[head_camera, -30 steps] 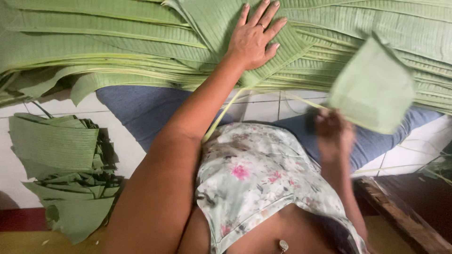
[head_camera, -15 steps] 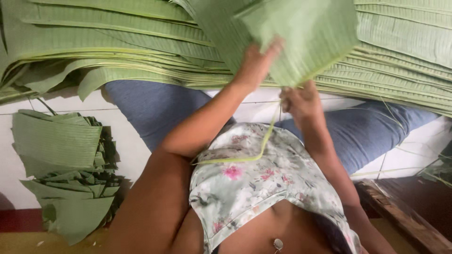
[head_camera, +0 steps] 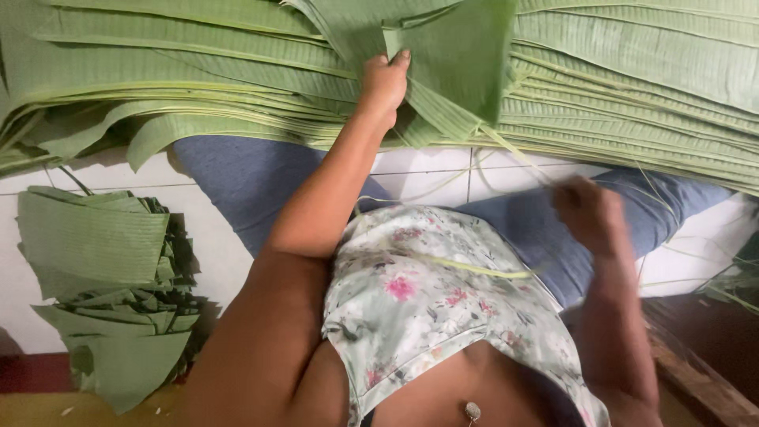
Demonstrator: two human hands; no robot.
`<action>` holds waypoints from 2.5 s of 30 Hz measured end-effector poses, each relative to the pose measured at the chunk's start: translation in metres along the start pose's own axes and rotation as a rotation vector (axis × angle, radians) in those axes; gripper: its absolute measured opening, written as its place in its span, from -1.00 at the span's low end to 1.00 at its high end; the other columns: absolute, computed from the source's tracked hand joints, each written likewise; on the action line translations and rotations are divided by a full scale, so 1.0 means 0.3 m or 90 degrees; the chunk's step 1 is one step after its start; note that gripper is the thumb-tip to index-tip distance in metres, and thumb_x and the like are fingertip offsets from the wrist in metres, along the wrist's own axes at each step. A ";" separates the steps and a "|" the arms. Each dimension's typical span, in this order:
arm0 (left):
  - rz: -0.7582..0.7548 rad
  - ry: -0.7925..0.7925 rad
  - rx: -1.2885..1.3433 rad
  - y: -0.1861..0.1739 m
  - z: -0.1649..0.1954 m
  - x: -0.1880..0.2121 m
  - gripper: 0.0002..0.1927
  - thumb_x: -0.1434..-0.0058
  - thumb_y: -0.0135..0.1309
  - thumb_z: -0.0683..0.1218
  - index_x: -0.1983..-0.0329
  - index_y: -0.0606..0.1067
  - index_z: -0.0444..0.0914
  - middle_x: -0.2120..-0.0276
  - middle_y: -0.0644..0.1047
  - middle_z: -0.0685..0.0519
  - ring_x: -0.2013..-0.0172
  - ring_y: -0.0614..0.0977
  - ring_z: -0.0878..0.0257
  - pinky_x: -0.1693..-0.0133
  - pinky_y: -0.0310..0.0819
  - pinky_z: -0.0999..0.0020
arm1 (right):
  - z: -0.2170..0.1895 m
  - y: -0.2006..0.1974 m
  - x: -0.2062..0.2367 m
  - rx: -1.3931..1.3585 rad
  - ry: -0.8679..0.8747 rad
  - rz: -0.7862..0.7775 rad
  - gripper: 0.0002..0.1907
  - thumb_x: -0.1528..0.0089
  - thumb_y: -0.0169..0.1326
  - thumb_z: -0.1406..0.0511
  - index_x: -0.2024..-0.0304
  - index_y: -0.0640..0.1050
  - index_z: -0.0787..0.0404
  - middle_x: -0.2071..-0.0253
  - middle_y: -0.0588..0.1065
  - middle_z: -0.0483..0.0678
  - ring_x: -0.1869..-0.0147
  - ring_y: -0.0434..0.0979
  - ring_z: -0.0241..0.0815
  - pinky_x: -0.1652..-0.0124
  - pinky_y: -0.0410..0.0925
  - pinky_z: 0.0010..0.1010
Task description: The person sits on a tiled floor in front of a large pile of banana leaves. They pick up individual leaves, smooth and fold them, place folded leaves onto a growing stack beside them, and at times use a thin leaf midrib strip to gather and secure leaves into bundles.
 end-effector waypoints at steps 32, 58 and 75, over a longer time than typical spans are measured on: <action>-0.037 -0.056 0.039 -0.234 -0.069 0.145 -0.55 -0.30 0.11 -0.01 -0.17 0.38 -0.30 0.16 0.62 -0.02 0.29 0.66 0.22 0.36 0.53 0.29 | -0.852 -0.080 -0.498 0.147 -0.321 0.378 -0.58 -0.37 0.16 0.25 -0.24 0.54 0.29 0.05 0.60 0.18 0.01 0.56 0.21 0.06 0.39 0.01; -0.242 0.463 -0.007 -0.111 0.040 0.212 -0.82 -0.28 0.12 -0.26 0.05 0.57 -0.37 0.20 0.65 0.03 0.22 0.63 0.28 0.14 0.55 0.31 | -0.717 -0.062 -0.301 -0.476 -0.308 0.087 -0.50 -0.14 0.35 0.47 -0.08 0.45 0.34 -0.01 0.51 -0.04 -0.08 0.50 -0.26 -0.04 0.43 -0.40; -0.119 -0.123 0.276 0.035 -0.208 0.122 -0.64 -0.24 0.02 -0.08 0.00 0.52 -0.42 0.11 0.60 -0.13 0.12 0.64 0.05 0.11 0.58 0.09 | -0.404 0.153 -0.191 -1.155 0.114 0.031 -0.53 -0.50 -0.18 0.00 -0.18 0.37 0.23 0.07 0.54 -0.01 0.05 0.53 -0.09 0.13 0.39 -0.25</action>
Point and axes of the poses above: each hand's wrist, its own x-axis away from the middle knuckle, its own y-axis out of the palm, z = x × y, the point moved 6 cm from there along -x, towards the middle knuckle
